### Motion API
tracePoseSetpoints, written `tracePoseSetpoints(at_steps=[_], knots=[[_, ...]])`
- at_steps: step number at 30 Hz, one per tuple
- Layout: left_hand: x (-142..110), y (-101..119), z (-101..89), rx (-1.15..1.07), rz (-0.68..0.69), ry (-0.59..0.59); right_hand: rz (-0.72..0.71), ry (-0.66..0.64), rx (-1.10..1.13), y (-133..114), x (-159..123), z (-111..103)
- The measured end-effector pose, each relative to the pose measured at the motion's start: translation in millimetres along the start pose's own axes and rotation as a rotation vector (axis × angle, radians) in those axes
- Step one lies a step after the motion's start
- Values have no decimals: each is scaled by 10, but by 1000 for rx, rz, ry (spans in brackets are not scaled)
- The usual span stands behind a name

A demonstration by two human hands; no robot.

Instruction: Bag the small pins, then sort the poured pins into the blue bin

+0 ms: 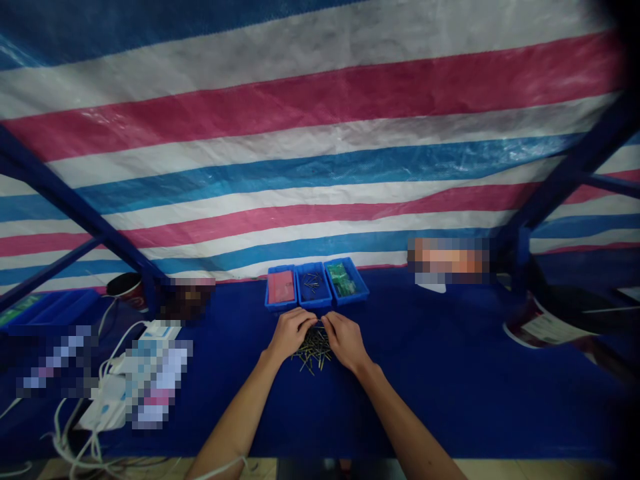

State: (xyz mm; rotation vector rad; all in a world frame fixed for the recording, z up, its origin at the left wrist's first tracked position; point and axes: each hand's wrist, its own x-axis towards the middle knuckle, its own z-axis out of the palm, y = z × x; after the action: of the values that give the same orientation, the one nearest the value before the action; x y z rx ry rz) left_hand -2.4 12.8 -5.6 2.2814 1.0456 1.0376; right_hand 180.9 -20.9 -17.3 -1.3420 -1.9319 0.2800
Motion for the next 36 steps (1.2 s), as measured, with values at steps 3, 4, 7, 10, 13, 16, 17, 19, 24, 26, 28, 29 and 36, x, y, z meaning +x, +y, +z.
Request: tracePoseSetpoints(at_steps=[3,4,7,10,13,16,17,19,24,26,28,29,36], knots=[[1,4,-3,1,-8,-5,8,7,-14,6,2,12],[2,7,-5,2,-11,-5,10,5,-11,5,3,9],[7,15,-16,-3,-10,1,28,9,22,-8,9,-20],[10,13,-28,-8,-11,17,33,13,122,-25,14,-60],[6,4,-33,-1,-17,23,5,1,219,-33,14,-78],[-3,3,-29,14,-20,6,-14,-13,240,-25,9,-69],[-5,7,-26,20,-19,-4,-15,-15,243,-19,7,-63],[-7,20,-24,26,-15,-23,-15,-8,255,-4,2,-50],[6,52,-30,-7,33,-47,-21,-14,253,25,-6,-21],[10,54,-28,-9,43,-51,-11,-22,223,27,-7,-12],[10,52,-23,3,49,-44,3,-23,188,22,-7,-9],[9,52,-20,14,53,-39,10,-18,171,18,-6,-8],[12,73,-5,78,84,18,25,2,64,-17,2,-11]])
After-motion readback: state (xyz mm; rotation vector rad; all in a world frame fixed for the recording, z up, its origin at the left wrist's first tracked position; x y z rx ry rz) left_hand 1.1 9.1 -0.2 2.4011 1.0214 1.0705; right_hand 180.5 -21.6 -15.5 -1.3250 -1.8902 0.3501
